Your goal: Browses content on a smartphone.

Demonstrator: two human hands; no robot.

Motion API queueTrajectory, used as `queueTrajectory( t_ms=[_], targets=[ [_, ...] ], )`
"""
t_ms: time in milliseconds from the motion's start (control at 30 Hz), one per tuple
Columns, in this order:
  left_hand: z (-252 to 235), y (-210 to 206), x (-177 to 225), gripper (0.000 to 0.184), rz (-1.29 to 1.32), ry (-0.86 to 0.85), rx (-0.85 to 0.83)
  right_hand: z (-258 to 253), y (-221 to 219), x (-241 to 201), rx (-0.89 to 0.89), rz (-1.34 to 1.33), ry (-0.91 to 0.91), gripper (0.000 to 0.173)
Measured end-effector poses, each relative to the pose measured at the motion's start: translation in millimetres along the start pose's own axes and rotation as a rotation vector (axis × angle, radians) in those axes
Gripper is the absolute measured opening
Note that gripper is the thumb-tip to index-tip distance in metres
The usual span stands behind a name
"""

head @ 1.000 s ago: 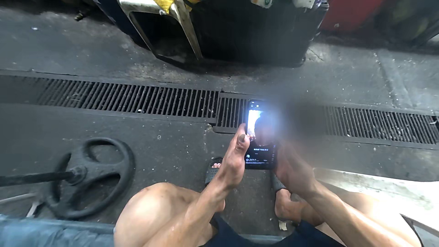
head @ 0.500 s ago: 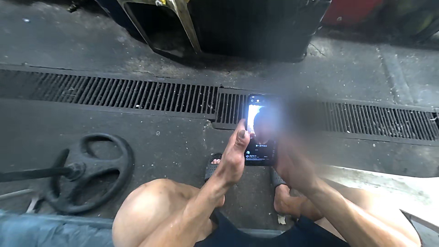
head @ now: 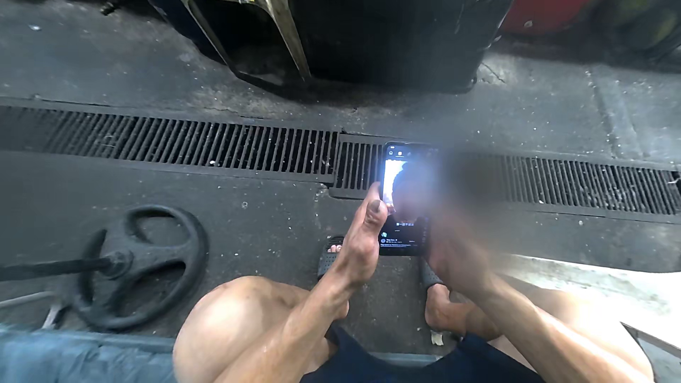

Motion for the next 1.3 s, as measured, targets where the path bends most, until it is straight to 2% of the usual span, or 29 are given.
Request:
queueTrajectory(
  t_ms=[133, 700, 1133, 1300],
  targets=[
    [-0.3, 0.8, 0.6, 0.095, -0.007, -0.006, -0.006, -1.0, -0.4, 0.2, 0.005, -0.007, -0.003, 0.085],
    [-0.7, 0.1, 0.7, 0.096, -0.001, 0.003, 0.003, -0.7, 0.4, 1.8, 0.016, 0.001, -0.005, 0.088],
    [-2.1, 1.0, -1.4, 0.095, -0.005, -0.002, 0.000, -0.5, 0.9, 1.3, 0.011, -0.008, -0.014, 0.083],
    [-1.1, 1.3, -1.2, 0.097, -0.014, 0.004, 0.007, -0.6, 0.4, 1.8, 0.025, 0.007, -0.018, 0.089]
  ],
)
Point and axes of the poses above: each hand's wrist, its own z-axis away from the middle knuckle, its own y-axis out of the back of the hand, x = y × z, the point moved 3 cm from there along -z, towards the middle knuckle, and after that the axes turned 3 degrees about z, right-handed, at the moved point
